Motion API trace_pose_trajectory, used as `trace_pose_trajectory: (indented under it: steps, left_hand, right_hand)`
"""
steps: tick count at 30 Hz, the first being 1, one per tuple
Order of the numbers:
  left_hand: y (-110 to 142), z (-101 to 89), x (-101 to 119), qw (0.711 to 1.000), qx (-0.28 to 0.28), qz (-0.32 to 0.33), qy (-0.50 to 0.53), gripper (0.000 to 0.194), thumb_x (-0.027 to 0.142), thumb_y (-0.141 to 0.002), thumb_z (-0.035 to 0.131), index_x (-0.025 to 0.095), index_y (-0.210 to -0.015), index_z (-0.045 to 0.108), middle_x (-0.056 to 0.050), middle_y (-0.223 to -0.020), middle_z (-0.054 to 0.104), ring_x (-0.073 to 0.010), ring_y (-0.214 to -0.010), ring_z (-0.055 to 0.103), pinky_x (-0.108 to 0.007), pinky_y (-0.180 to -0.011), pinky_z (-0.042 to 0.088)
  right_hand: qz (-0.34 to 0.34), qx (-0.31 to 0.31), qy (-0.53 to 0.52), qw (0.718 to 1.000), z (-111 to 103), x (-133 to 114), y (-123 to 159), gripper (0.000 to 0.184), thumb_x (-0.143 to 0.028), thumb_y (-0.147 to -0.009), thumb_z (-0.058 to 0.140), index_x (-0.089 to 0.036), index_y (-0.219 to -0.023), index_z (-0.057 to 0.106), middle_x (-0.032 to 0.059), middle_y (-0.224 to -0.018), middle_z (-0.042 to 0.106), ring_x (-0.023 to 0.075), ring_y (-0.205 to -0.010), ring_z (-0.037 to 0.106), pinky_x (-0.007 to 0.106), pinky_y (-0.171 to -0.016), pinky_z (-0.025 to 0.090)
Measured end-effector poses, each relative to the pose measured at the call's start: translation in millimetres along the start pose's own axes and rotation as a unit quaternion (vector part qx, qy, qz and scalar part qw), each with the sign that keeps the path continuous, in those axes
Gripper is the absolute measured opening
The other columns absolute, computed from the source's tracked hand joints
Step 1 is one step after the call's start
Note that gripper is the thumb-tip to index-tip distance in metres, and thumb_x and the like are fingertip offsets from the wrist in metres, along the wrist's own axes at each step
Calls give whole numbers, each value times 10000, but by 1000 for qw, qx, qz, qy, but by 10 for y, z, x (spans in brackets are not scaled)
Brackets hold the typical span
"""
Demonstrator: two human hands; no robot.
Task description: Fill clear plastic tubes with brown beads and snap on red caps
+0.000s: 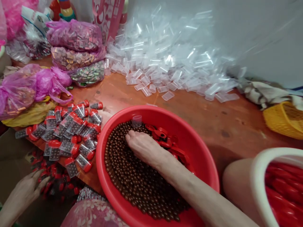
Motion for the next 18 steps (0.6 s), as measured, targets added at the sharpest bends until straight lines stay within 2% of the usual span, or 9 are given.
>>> trace_pose_trajectory:
  steps: [5,8,11,14,16,18]
  left_hand:
    - [20,-149,556,991,-36,51,114,423,488,-907,423,237,-1135,676,-64,-1189,701,-261,-1084,661,-345,-964,490]
    - [64,-280,865,975,-57,91,196,359,455,-915,481,251,-1128,685,-39,-1156,717,-226,-1025,676,-300,-920,504]
    - [77,-433,1169,947,-37,156,279,274,372,-922,511,225,-1039,711,-39,-1031,748,-193,-923,692,-256,-839,516]
    - [70,-547,1446,911,0,209,355,220,302,-916,534,200,-1023,698,-28,-915,749,-154,-821,688,-230,-788,521]
    - [63,-575,1616,894,11,234,382,197,272,-903,561,206,-1042,684,-25,-965,740,-149,-879,680,-229,-831,514]
    - [50,-566,1775,881,5,246,404,234,264,-899,577,225,-1115,655,-29,-1120,706,-162,-1034,651,-251,-936,489]
  right_hand:
    - [-89,-29,-56,994,99,-342,12,283,41,-749,440,-135,-881,618,126,-890,668,214,-775,652,312,-706,502]
    - [-108,-42,-126,985,144,-443,60,264,23,-702,505,-134,-886,609,99,-896,664,200,-761,644,301,-717,512]
    - [-104,-39,-213,971,165,-426,107,231,-16,-716,558,-144,-904,597,71,-907,665,194,-820,641,303,-778,522]
    - [-84,-20,-288,954,144,-356,153,236,-121,-792,615,-149,-1024,582,53,-968,675,179,-898,641,304,-831,527]
    - [-74,-7,-345,936,100,-313,193,292,-213,-834,633,-156,-1112,563,46,-1020,677,166,-938,643,301,-857,527]
    - [-73,8,-429,900,32,-276,243,333,-267,-841,649,-169,-1149,566,48,-1079,668,167,-1010,632,318,-910,509]
Point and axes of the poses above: each hand's wrist, its own y-axis away from the middle knuckle, its own z-axis out of the palm, x = y × z, the point moved 4 cm from there along -y, towards the middle knuckle
